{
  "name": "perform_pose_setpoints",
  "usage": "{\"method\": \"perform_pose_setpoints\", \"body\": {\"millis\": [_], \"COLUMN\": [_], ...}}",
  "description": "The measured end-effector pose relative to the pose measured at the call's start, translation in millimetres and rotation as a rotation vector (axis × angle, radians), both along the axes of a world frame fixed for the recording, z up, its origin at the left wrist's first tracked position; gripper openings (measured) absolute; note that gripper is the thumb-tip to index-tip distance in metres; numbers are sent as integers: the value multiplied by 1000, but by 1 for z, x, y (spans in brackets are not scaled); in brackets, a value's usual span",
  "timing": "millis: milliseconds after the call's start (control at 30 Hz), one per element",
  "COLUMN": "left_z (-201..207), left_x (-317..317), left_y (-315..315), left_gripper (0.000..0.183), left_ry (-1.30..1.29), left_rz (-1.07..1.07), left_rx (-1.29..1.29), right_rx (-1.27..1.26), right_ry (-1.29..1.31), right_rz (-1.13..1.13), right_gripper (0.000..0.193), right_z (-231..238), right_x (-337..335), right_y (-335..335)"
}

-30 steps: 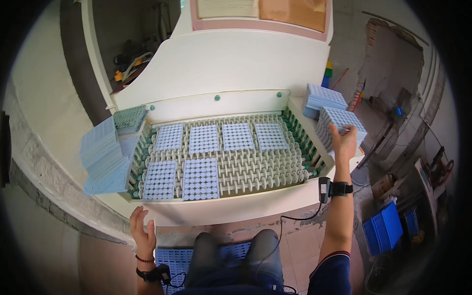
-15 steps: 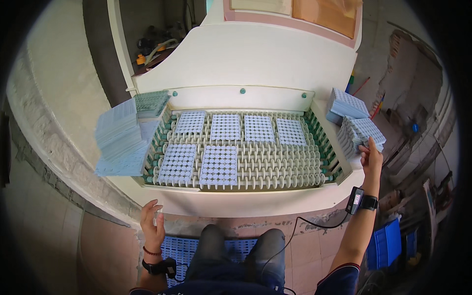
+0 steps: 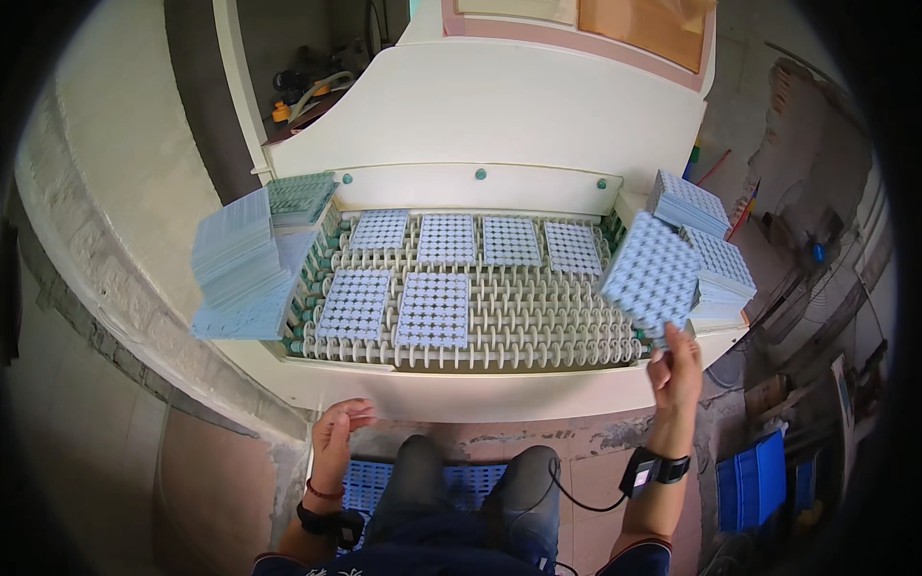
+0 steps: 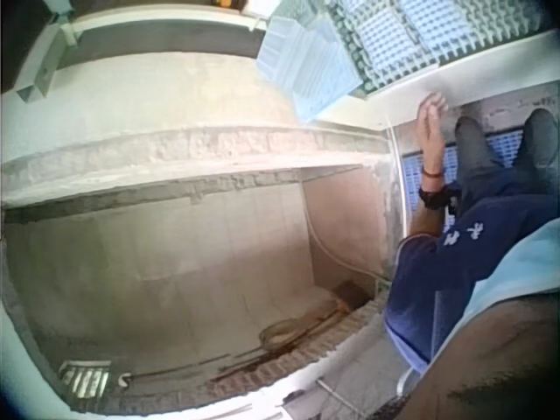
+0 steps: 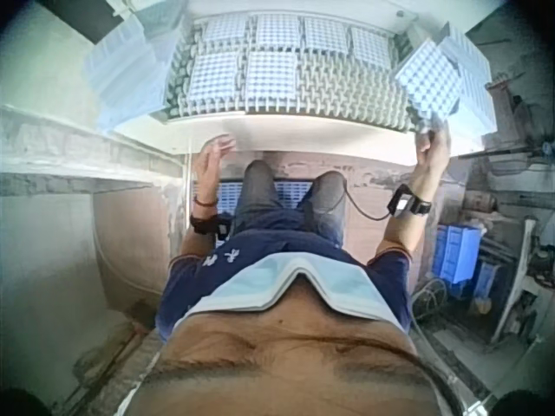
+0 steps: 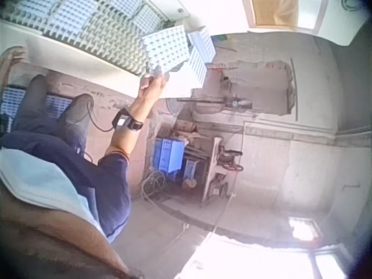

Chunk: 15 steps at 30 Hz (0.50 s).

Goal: The recorder is placing plastic grids onto a testing or assembly machine in a workshop.

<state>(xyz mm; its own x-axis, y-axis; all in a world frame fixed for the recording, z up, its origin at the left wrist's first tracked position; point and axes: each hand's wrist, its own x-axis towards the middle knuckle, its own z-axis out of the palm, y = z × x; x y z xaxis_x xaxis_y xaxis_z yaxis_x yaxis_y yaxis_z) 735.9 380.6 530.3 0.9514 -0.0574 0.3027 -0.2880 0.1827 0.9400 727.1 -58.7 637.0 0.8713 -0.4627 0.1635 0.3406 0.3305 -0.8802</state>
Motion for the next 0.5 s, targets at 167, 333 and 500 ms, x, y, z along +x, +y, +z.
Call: {"method": "perform_pose_setpoints", "body": {"millis": [167,333,500], "left_z": [7,5,0], "left_x": [7,6,3], "left_y": [-39,-45,-30], "left_gripper": [52,62,50], "left_ry": [333,445,483], "left_rz": [-503,-673,-463], "left_rx": [-558,-762,-680], "right_rx": [131,166,-122], "right_ry": [174,382,502], "right_rz": [421,763,937], "right_gripper": [16,19,28], "right_z": [-48,-86,-93], "right_x": [-1,-6,-4], "right_y": [101,176,197]}}
